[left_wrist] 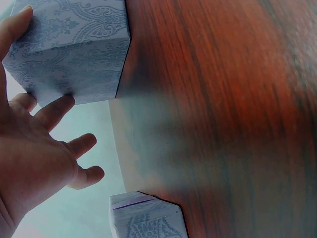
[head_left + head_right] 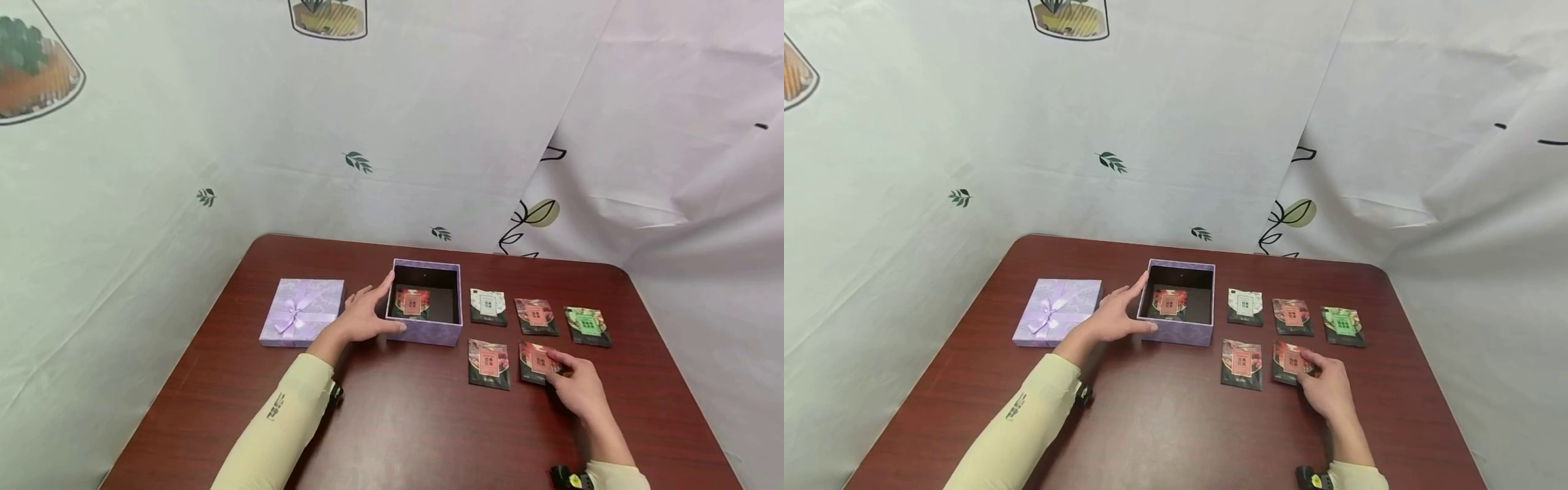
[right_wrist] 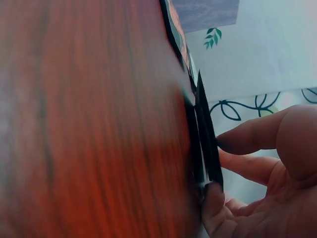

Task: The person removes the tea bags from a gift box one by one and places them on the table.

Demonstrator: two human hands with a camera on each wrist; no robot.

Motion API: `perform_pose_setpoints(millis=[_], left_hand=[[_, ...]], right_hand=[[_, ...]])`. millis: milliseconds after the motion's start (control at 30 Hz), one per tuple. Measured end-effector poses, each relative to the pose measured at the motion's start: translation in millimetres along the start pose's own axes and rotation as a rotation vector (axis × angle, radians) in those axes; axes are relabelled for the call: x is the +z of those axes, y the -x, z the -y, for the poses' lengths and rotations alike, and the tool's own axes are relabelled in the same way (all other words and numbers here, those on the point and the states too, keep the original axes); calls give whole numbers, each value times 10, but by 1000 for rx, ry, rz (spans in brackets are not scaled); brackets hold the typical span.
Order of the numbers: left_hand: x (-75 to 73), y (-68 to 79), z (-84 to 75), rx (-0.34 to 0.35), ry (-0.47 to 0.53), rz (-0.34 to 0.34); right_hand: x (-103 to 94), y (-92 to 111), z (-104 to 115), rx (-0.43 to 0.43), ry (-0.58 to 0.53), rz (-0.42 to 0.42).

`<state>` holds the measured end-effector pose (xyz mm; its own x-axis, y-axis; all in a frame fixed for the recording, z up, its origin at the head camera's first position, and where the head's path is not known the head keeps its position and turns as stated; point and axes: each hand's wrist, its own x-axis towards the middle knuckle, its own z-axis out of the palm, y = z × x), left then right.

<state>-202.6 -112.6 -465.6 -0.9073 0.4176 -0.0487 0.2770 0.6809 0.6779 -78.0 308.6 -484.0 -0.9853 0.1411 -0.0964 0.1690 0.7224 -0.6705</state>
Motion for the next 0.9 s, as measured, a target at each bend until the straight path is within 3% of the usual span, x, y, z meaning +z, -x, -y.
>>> perform_pose_setpoints(millis=[300, 900], left_hand=[[-8, 6, -7, 1, 15, 5], [-10, 9, -9, 3, 5, 1]], right_hand=[[2, 2, 19, -78, 69, -34], [-93, -39, 284, -50, 99, -38]])
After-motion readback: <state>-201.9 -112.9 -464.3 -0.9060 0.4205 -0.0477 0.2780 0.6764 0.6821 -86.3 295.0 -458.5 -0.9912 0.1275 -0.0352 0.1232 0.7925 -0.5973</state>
